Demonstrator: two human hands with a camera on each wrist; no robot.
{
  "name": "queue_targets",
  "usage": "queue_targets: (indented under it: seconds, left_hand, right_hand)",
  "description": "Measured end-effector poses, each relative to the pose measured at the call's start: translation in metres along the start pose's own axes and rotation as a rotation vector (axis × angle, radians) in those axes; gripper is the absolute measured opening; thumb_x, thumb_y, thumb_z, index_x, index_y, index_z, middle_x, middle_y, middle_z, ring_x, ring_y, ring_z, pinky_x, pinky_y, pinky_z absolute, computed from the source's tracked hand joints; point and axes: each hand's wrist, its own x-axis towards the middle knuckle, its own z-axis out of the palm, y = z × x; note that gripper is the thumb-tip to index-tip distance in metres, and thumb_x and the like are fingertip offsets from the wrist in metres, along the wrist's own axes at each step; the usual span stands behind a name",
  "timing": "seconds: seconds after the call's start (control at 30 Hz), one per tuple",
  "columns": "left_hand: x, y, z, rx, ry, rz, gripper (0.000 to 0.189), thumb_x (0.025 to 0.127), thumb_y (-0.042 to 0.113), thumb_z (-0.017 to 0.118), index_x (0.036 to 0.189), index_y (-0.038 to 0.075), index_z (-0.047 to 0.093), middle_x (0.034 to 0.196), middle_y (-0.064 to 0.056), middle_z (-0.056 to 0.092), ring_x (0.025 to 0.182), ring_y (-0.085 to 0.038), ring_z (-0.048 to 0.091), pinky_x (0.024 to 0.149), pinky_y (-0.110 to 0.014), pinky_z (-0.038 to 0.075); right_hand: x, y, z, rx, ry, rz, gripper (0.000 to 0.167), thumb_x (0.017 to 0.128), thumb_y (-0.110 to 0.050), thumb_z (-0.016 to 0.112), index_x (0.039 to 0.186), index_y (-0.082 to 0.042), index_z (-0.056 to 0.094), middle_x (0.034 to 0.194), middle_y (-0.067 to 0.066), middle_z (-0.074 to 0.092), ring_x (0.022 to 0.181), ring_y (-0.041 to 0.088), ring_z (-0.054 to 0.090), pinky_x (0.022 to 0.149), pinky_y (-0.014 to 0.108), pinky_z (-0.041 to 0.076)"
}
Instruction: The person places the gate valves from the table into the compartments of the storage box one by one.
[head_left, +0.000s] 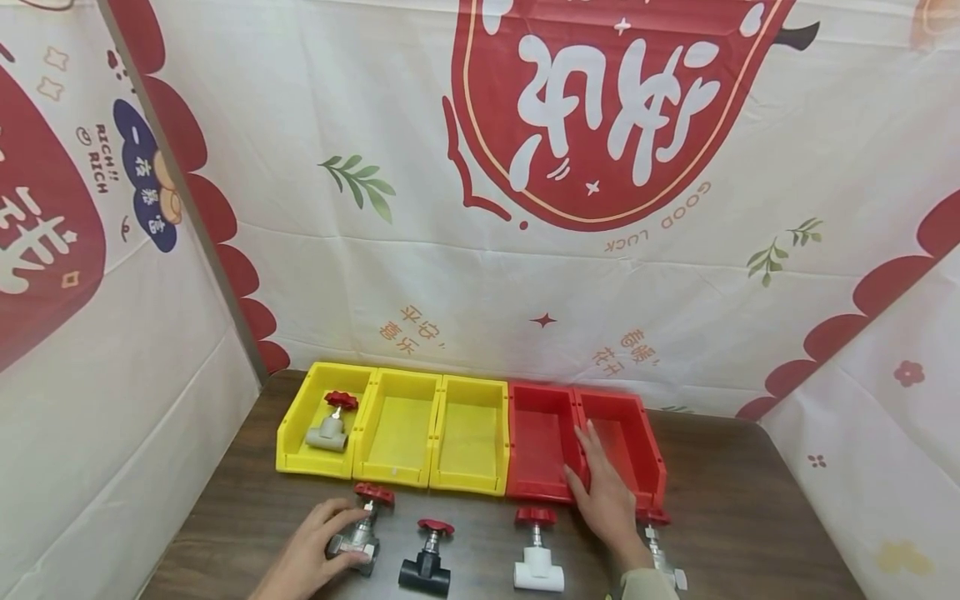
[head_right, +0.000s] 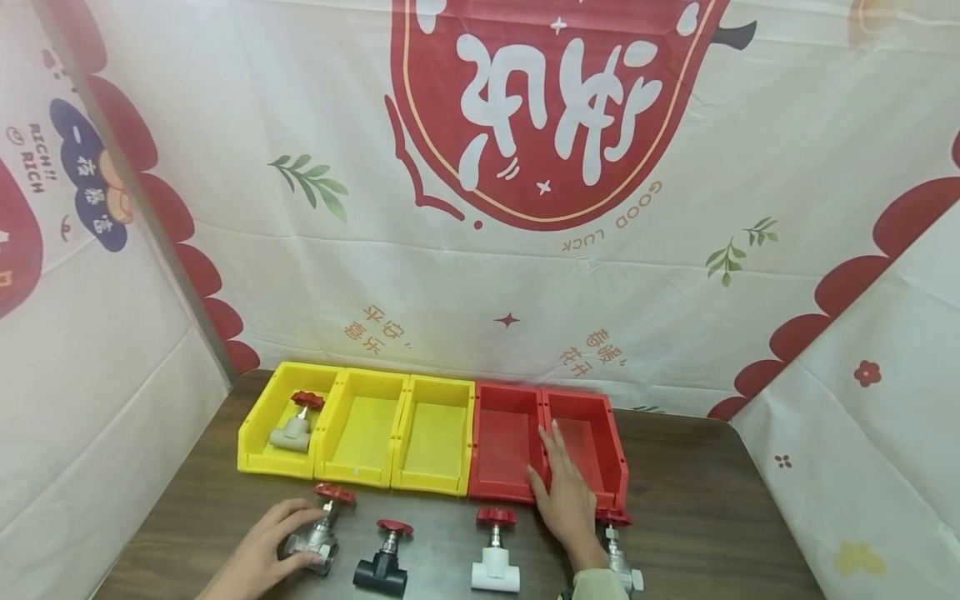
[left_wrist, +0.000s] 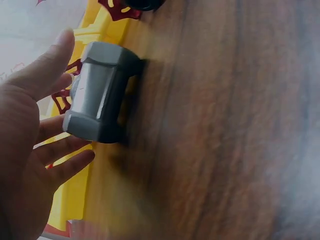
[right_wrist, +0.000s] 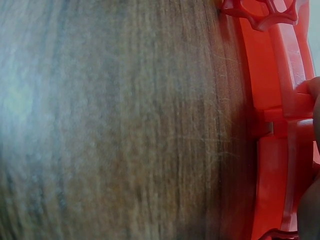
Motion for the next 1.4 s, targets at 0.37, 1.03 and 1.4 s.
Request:
queue_targets:
  seconds: [0.37, 1.03, 1.4]
  left_hand:
    - [0.000, -0.006, 0.012, -0.035, -0.118, -0.008, 0.063, 0.074, 0.060, 0.070, 0.128, 0.029, 0.059, 0.118, 0.006, 0.051, 0.105, -0.020, 0.046, 0.087, -0.049, 0.045]
    - [0.003, -0.007, 0.010, -0.016, -0.218, 0.000, 0.050, 0.076, 0.049, 0.073, 0.124, 0.040, 0.061, 0.126, -0.003, 0.048, 0.111, -0.029, 0.045, 0.088, -0.058, 0.040]
    - [0.003, -0.011, 0.008, -0.068, -0.250, 0.031, 0.048, 0.078, 0.045, 0.072, 0.125, 0.035, 0.062, 0.128, -0.007, 0.048, 0.109, -0.028, 0.047, 0.085, -0.051, 0.048]
  right_hand:
    - [-0.001, 0.000, 0.001, -0.007, 0.008, -0.001, 0.097, 0.079, -0.040, 0.076, 0.153, -0.038, 0.014, 0.159, -0.013, 0.003, 0.130, 0.036, 0.041, 0.076, 0.059, 0.051]
    - [0.003, 0.002, 0.001, -0.005, -0.010, 0.017, 0.098, 0.078, -0.042, 0.076, 0.152, -0.041, 0.012, 0.159, -0.012, 0.004, 0.130, 0.035, 0.041, 0.076, 0.059, 0.051]
    - [0.001, 0.002, 0.001, 0.003, -0.018, 0.004, 0.098, 0.079, -0.040, 0.076, 0.153, -0.040, 0.012, 0.159, -0.011, 0.003, 0.130, 0.036, 0.041, 0.077, 0.058, 0.051]
